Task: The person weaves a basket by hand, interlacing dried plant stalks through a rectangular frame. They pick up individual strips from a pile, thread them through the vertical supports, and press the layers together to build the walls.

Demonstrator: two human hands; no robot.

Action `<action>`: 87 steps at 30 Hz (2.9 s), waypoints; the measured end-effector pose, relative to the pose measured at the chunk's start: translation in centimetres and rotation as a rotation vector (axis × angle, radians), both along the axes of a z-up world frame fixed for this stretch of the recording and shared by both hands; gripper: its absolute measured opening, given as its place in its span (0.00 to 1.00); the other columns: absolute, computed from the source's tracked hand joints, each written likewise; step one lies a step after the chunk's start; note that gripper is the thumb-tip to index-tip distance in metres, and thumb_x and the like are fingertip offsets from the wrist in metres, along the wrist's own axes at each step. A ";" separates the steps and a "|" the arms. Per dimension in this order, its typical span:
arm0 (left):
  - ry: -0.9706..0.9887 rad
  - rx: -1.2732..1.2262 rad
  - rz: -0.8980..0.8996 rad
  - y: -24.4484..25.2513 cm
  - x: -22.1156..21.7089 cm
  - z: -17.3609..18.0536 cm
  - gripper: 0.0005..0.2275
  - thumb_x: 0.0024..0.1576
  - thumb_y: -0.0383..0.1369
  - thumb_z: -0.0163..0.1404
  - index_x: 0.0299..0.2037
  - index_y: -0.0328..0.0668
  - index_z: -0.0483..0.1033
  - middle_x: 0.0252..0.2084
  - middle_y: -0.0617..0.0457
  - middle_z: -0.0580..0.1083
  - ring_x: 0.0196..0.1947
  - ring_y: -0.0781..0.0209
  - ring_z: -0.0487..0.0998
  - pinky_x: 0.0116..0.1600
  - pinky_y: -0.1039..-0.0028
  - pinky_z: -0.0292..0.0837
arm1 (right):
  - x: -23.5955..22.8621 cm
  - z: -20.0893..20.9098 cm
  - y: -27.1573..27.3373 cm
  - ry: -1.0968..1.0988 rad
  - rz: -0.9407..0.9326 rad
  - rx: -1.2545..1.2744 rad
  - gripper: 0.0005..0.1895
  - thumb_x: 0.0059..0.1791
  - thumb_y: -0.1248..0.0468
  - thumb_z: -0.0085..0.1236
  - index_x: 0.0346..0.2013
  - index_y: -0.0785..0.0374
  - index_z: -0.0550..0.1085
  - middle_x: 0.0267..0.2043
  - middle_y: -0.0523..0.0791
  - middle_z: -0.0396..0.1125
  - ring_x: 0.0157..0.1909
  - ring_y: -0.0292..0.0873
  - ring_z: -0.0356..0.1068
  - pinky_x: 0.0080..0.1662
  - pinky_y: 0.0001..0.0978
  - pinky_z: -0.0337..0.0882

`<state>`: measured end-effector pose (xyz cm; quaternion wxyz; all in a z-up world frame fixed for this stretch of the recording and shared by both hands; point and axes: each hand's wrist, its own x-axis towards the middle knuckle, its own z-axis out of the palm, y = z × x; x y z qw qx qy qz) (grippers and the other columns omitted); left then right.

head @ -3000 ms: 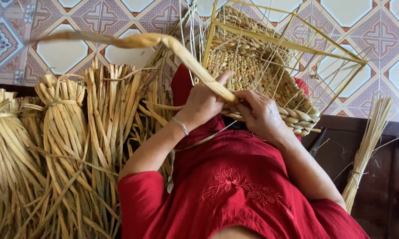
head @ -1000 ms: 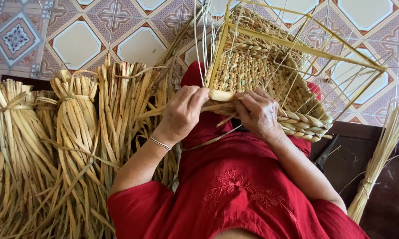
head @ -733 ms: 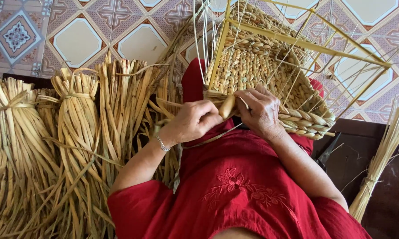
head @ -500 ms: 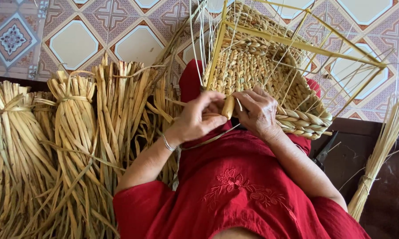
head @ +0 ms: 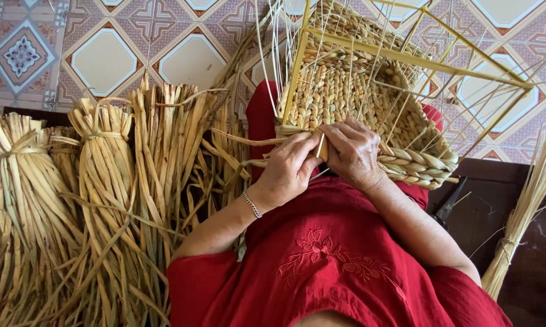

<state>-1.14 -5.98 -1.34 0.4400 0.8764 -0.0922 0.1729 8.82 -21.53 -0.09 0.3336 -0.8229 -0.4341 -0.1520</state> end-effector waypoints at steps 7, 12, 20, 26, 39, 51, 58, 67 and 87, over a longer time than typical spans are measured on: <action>-0.022 -0.038 0.022 0.0 0.5 0.0 0.13 0.61 0.24 0.56 0.55 0.31 0.71 0.51 0.40 0.76 0.52 0.47 0.81 0.58 0.66 0.80 | 0.1 -1.1 -0.2 -0.017 0.008 -0.002 0.08 0.47 0.70 0.63 0.40 0.65 0.79 0.34 0.46 0.75 0.33 0.43 0.72 0.35 0.36 0.72; -0.045 -0.060 0.037 0.0 1.0 0.2 0.13 0.56 0.24 0.58 0.49 0.31 0.70 0.47 0.40 0.76 0.48 0.48 0.81 0.55 0.65 0.79 | 0.2 -0.7 -0.1 -0.033 0.001 -0.005 0.09 0.45 0.70 0.63 0.40 0.65 0.79 0.32 0.46 0.74 0.32 0.44 0.72 0.34 0.36 0.72; -0.031 -0.120 0.069 0.1 2.2 -1.8 0.07 0.58 0.19 0.55 0.42 0.33 0.70 0.38 0.46 0.76 0.37 0.55 0.80 0.45 0.67 0.78 | 0.3 -1.9 -0.3 0.012 0.005 -0.009 0.06 0.47 0.71 0.61 0.39 0.64 0.79 0.30 0.46 0.73 0.30 0.42 0.71 0.33 0.36 0.71; 0.095 -0.237 -0.108 3.7 2.4 -1.0 0.06 0.60 0.16 0.50 0.44 0.33 0.72 0.40 0.48 0.76 0.35 0.62 0.80 0.37 0.81 0.81 | 0.7 1.3 -0.2 0.132 0.076 0.060 0.09 0.48 0.71 0.61 0.44 0.64 0.77 0.39 0.48 0.74 0.38 0.44 0.74 0.38 0.36 0.75; -0.183 0.511 0.244 8.2 2.4 -0.1 0.06 0.54 0.32 0.63 0.34 0.47 0.78 0.36 0.58 0.75 0.40 0.59 0.72 0.46 0.65 0.69 | 0.3 -0.3 -0.1 0.305 -0.096 0.151 0.03 0.54 0.71 0.61 0.38 0.65 0.74 0.31 0.46 0.74 0.31 0.40 0.76 0.34 0.32 0.73; -0.087 0.681 0.146 5.8 -1.3 -3.3 0.07 0.63 0.32 0.58 0.44 0.37 0.76 0.37 0.51 0.71 0.39 0.57 0.73 0.52 0.64 0.74 | -0.3 -2.2 0.4 -0.101 -0.071 0.002 0.23 0.49 0.72 0.65 0.57 0.61 0.70 0.48 0.50 0.65 0.42 0.46 0.73 0.36 0.33 0.75; -0.021 0.657 0.170 6.0 -1.3 0.7 0.05 0.64 0.23 0.55 0.48 0.37 0.76 0.40 0.50 0.72 0.38 0.62 0.72 0.47 0.71 0.70 | -1.3 5.6 -0.2 0.148 0.168 -0.077 0.24 0.46 0.76 0.59 0.58 0.67 0.72 0.57 0.51 0.68 0.53 0.54 0.74 0.52 0.42 0.77; -0.454 0.691 0.274 3.9 0.5 6.1 0.05 0.65 0.35 0.55 0.43 0.45 0.75 0.42 0.59 0.71 0.47 0.63 0.72 0.62 0.52 0.63 | -0.4 0.5 -0.3 0.014 0.171 -0.017 0.16 0.48 0.71 0.66 0.48 0.67 0.72 0.49 0.51 0.72 0.46 0.47 0.75 0.45 0.36 0.76; 0.250 -0.383 0.020 3.3 2.4 -1.6 0.07 0.62 0.28 0.51 0.44 0.33 0.80 0.31 0.48 0.79 0.17 0.61 0.73 0.19 0.75 0.68 | 0.4 2.7 -0.5 0.385 0.021 0.044 0.08 0.48 0.70 0.66 0.42 0.66 0.78 0.37 0.47 0.74 0.33 0.40 0.75 0.36 0.30 0.74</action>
